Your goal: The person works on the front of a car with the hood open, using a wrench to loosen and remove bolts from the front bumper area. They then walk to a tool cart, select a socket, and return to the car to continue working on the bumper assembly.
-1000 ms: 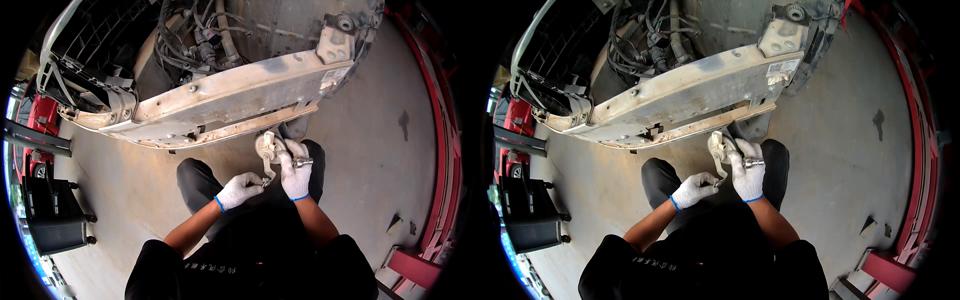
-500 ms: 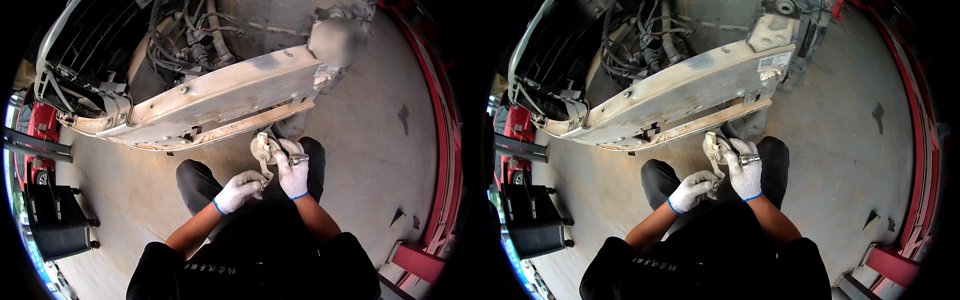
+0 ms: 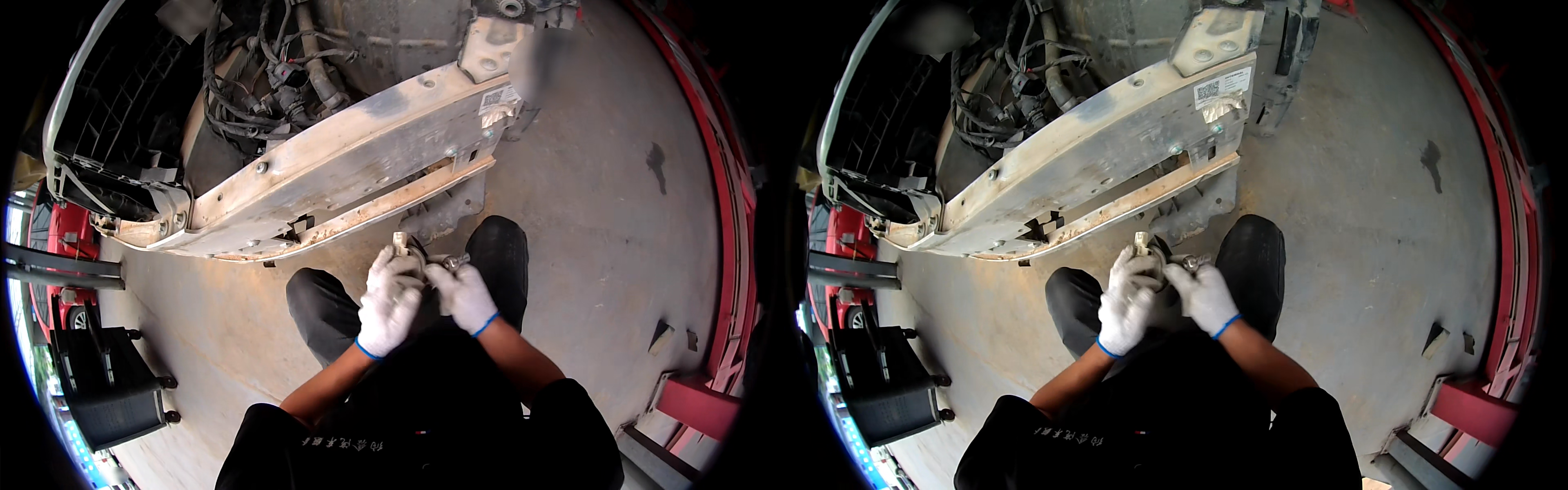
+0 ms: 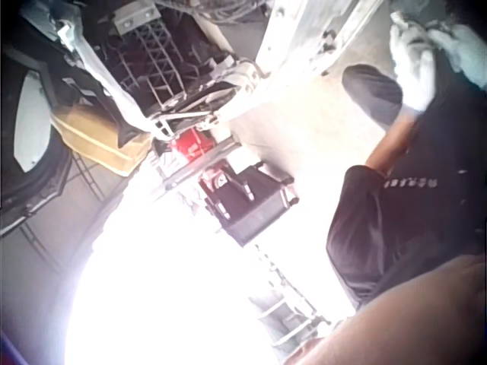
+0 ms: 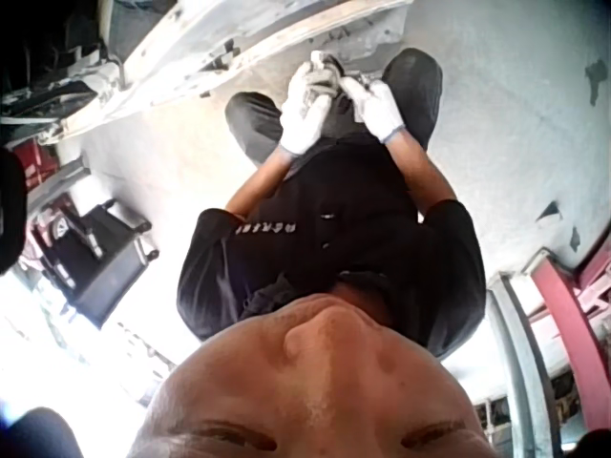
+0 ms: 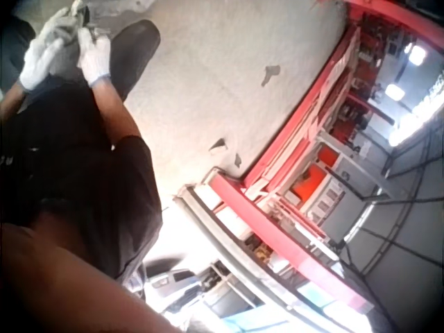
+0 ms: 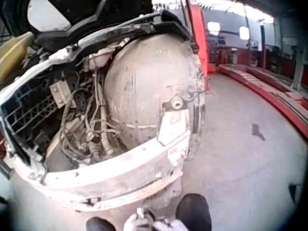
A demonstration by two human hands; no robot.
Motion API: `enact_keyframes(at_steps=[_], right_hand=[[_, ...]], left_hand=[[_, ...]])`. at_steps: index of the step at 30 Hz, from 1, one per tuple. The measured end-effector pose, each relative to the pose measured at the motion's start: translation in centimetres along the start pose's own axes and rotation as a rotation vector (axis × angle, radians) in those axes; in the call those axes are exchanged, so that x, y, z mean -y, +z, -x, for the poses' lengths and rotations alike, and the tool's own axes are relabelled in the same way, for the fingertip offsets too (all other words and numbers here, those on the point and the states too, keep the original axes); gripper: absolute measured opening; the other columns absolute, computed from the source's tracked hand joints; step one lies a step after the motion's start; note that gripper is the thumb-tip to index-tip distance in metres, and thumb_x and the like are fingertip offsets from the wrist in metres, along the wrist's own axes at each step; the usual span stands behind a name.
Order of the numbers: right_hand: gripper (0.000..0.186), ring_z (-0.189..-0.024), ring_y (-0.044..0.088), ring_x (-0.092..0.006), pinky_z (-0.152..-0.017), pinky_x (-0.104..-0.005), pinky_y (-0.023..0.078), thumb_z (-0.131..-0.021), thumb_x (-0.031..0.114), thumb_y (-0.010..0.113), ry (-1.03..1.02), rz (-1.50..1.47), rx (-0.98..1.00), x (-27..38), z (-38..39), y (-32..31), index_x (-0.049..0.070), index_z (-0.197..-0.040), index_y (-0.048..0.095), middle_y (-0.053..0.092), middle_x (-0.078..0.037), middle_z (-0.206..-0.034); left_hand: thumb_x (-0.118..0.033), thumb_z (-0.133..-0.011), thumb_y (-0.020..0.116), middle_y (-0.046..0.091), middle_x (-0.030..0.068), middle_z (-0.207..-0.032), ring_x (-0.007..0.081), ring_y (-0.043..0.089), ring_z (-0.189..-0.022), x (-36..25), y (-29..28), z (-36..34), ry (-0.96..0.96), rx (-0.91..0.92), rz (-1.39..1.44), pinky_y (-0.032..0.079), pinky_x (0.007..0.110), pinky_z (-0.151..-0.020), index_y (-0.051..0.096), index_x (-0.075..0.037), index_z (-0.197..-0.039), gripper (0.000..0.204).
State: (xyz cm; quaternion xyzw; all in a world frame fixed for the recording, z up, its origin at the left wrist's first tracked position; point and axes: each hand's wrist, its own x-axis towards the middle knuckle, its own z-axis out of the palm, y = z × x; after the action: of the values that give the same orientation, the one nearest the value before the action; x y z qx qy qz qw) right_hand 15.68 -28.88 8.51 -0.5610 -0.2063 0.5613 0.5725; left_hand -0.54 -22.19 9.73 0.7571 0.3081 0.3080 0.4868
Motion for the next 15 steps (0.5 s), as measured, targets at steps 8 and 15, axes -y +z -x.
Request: enact_keyframes(at_steps=[8, 15], right_hand=[[0.03, -0.045, 0.043, -0.0088, -0.042, -0.0266, 0.03, -0.095, 0.03, 0.062, -0.068, 0.049, -0.519, -0.3, -1.5, -19.3, 0.008, -0.074, 0.059, 0.05, 0.0, -0.058], [0.032, -0.055, 0.052, -0.0163, -0.048, -0.0307, 0.04, -0.093, 0.035, 0.063, 0.094, 0.289, -0.601, -10.5, -7.0, -29.5, 0.004, -0.084, 0.062, 0.059, -0.007, -0.071]], left_hand=[[-0.029, -0.101, 0.047, 0.067, 0.0164, -0.099, 0.0238, 0.059, -0.092, 5.4, -3.0, 1.0, -0.442, -0.208, 0.851, 0.044, 0.037, -0.086, 0.061, -0.001, -0.082, 0.036], [-0.019, -0.1, 0.05, 0.067, 0.0125, -0.097, 0.0204, 0.06, -0.091, 4.6, -3.4, 1.2, -0.477, -0.162, 0.733, 0.045, 0.033, -0.086, 0.064, 0.002, -0.085, 0.03]])
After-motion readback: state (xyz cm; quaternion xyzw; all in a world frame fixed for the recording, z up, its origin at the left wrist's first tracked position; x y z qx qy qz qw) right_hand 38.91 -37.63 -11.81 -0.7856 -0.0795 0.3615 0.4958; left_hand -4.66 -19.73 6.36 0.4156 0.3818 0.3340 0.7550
